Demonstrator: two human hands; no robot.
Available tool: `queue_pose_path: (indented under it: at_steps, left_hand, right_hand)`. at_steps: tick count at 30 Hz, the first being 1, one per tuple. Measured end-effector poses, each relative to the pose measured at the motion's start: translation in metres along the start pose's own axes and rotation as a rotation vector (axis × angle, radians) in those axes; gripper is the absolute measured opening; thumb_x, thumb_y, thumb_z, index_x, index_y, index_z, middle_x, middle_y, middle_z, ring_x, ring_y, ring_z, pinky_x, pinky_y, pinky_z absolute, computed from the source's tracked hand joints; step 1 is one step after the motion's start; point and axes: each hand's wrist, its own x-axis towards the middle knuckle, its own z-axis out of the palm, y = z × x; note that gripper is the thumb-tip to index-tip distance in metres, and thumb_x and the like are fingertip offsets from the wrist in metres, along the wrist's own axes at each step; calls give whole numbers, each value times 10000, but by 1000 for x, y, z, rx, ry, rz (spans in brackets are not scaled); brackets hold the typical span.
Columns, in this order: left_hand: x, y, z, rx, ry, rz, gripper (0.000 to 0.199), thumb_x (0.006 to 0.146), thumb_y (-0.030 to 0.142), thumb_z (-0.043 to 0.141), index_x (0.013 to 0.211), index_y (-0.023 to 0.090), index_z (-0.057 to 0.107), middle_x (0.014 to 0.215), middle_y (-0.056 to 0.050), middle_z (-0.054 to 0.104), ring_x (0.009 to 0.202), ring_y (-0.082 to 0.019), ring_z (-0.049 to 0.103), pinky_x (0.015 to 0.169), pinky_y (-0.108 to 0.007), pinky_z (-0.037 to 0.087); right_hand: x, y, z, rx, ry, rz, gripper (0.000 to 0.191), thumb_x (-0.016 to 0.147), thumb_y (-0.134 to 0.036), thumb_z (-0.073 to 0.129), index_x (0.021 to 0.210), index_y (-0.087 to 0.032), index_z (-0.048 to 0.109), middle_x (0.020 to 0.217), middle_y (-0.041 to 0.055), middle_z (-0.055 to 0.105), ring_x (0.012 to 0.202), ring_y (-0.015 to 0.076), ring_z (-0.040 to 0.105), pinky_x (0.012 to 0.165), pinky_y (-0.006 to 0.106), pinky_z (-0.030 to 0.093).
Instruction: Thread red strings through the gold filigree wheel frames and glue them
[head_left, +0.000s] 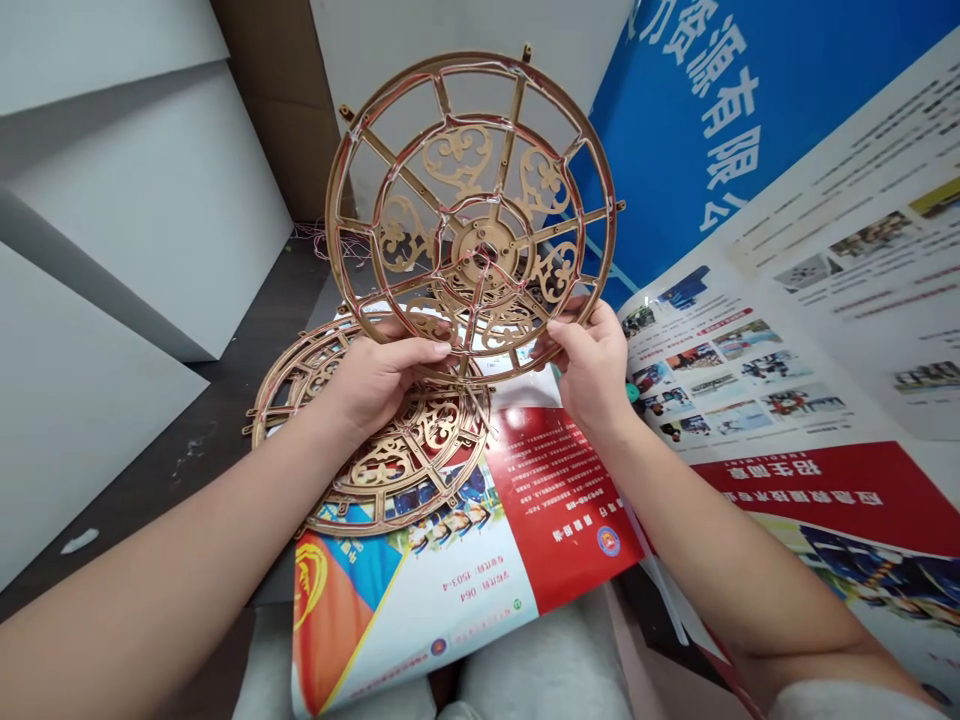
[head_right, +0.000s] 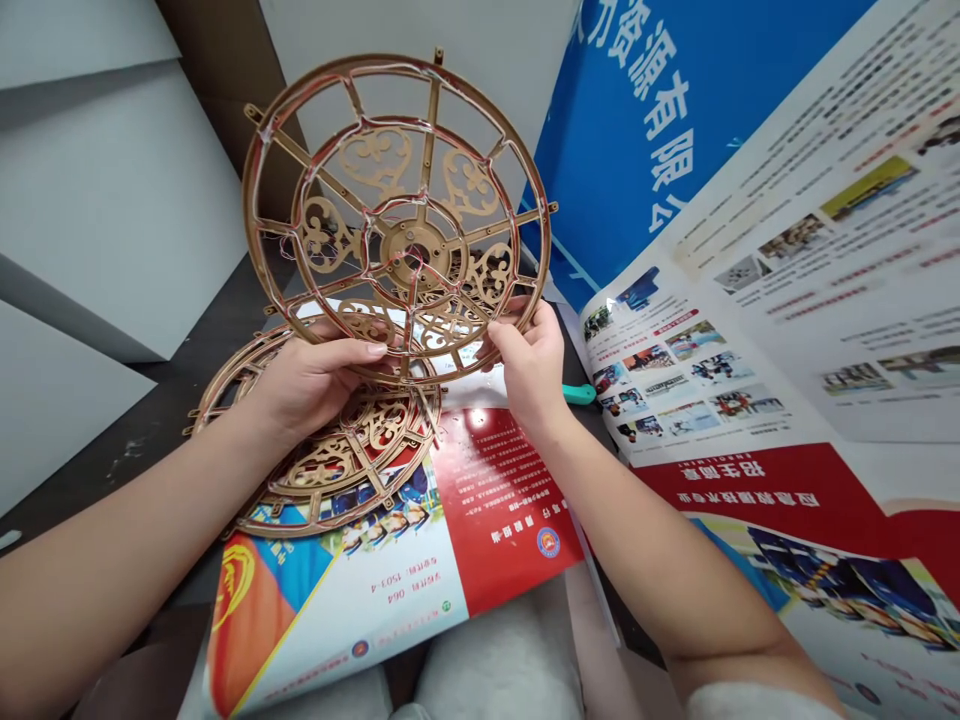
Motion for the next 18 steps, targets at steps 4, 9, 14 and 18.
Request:
queue_pose_path:
  at_steps: [4, 9, 14, 18]
  left_hand:
    - [-1, 1, 2, -12, -8, -8, 220, 677, 149, 875, 890, 170, 825, 891, -45, 799, 794, -196, 727, 764, -305, 603]
    - [-1, 1, 3, -25, -22, -9, 235, 684, 132, 875, 910, 176, 832, 903, -28, 801, 792, -175, 721, 757, -278, 598]
    - [-1, -3, 1, 19, -20, 47, 236, 718, 151, 872, 947, 175, 822, 963, -45, 803, 870, -204, 729, 831, -319, 599]
    - [-2, -5, 1, 41, -25, 69, 260, 739, 178, 869, 994, 178, 816, 1038, -77, 802, 971, -262, 735, 917, -397, 592]
  right_hand:
    - [1, 3, -2, -13, -9, -24, 263, 776, -215, 707, 1001, -249, 575, 771, -51, 645, 580, 121, 622, 529, 276, 535]
    - [2, 5, -3, -33, -14, -13, 258, 803, -227, 704, 1008, -256, 551, 752, -57, 627, 575, 120, 607, 527, 273, 526]
    - [3, 6, -2, -55, -1, 0, 237, 810, -227, 697, 972, -247, 525, 764, -45, 637, 583, 126, 608, 524, 279, 512]
    - [3, 6, -2, -59, -4, 13, 248, 816, -227, 697, 974, -253, 508, 766, -50, 609, 590, 115, 587, 507, 257, 475]
